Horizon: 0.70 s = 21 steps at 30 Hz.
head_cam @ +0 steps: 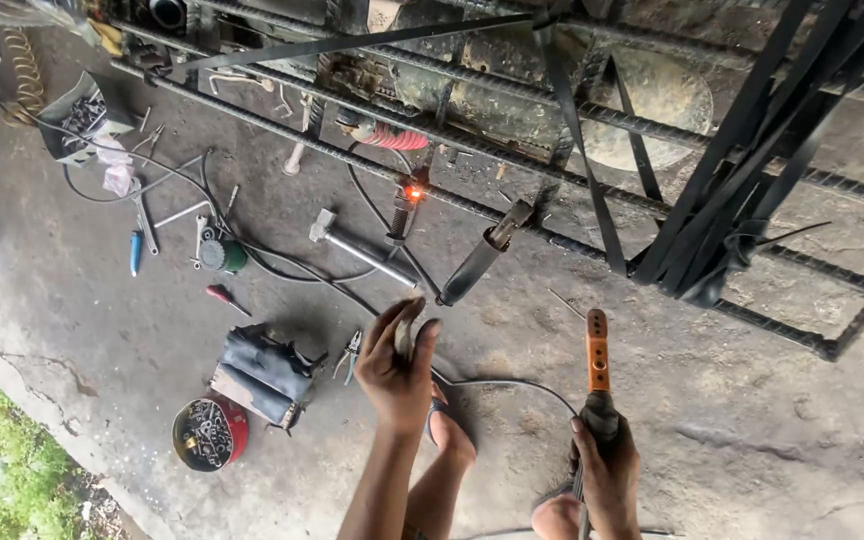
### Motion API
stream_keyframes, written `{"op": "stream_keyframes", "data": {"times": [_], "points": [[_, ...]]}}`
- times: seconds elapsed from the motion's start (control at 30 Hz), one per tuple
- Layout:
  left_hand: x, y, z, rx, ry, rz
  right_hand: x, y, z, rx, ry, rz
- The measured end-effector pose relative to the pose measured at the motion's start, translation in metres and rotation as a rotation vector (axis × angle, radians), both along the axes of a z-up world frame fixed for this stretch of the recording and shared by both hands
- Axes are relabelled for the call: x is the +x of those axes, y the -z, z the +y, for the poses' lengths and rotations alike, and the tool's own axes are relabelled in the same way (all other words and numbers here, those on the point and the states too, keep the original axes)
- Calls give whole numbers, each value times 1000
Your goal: Welding a custom metal rebar rack onto the back of a motorcycle.
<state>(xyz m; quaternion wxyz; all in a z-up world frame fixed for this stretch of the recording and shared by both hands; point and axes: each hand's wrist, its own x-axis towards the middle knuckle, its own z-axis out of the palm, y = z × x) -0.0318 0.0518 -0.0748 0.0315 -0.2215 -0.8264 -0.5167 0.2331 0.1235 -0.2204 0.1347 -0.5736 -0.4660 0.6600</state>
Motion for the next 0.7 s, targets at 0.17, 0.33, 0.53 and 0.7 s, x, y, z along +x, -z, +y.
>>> {"op": "stream_keyframes", "data": {"times": [0.17,0.33,0.53,0.7], "points": [[-19,-15,39,-161,45,56,-11,27,0,-27,21,-27],[-26,-8,41,-313,78,10,-27,14,13,-58,8,-117],[-51,-26,31,-314,238,-100,-13,-10,6,-107,126,73],[-17,-34,0,-142,225,-49,30,-13,-19,-329,385,265]]}}
